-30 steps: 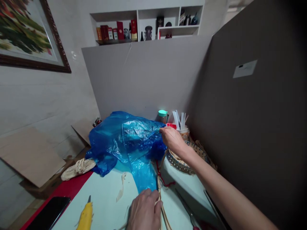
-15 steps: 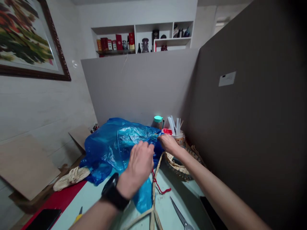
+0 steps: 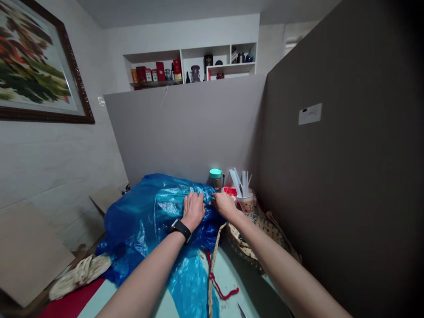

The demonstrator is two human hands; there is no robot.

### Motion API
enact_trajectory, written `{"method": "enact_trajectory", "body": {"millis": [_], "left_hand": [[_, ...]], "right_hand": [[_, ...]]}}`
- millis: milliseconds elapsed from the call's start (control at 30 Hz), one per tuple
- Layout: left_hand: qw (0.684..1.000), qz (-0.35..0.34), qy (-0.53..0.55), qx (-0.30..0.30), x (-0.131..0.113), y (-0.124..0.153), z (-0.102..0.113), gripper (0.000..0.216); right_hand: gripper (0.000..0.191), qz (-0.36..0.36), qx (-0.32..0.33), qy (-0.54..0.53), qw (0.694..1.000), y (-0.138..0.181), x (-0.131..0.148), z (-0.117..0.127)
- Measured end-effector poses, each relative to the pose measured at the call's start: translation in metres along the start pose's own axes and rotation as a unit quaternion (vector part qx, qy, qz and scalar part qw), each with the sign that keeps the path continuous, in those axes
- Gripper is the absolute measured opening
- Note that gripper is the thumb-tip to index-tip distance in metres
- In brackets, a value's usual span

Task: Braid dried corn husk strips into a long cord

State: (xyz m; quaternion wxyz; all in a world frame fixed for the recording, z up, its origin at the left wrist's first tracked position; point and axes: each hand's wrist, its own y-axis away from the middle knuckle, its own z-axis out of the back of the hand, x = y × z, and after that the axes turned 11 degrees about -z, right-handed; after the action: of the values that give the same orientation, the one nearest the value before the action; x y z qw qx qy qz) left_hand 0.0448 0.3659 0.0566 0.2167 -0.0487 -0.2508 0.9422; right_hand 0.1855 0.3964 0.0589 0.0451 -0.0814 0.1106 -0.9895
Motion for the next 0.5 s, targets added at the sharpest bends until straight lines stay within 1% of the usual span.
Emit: {"method": "enact_trajectory", "body": {"millis": [100,300,500], "left_hand": [[1.0,0.001,-0.002,0.001,-0.0024,0.0036,-0.0052,0.021],[1.0,0.01,0.005,-0.014,-0.0036,0.0074,-0.0019,0.021],[0.997,0.048,0.039,-0.051,-0.0038,0.0078,-0.0016,0.019]], "right_hand": [[0.032,0.01,-0.003,-0.008,1.0,-0.0026,0.0022,-0.0053],[0.031,0.067,-0.014,-0.028,0.997,-0.0064,0.0044,-0.0032],[0.031,0.06,0.02,-0.037,0.997,-0.0045,0.0077,-0.0109]]}}
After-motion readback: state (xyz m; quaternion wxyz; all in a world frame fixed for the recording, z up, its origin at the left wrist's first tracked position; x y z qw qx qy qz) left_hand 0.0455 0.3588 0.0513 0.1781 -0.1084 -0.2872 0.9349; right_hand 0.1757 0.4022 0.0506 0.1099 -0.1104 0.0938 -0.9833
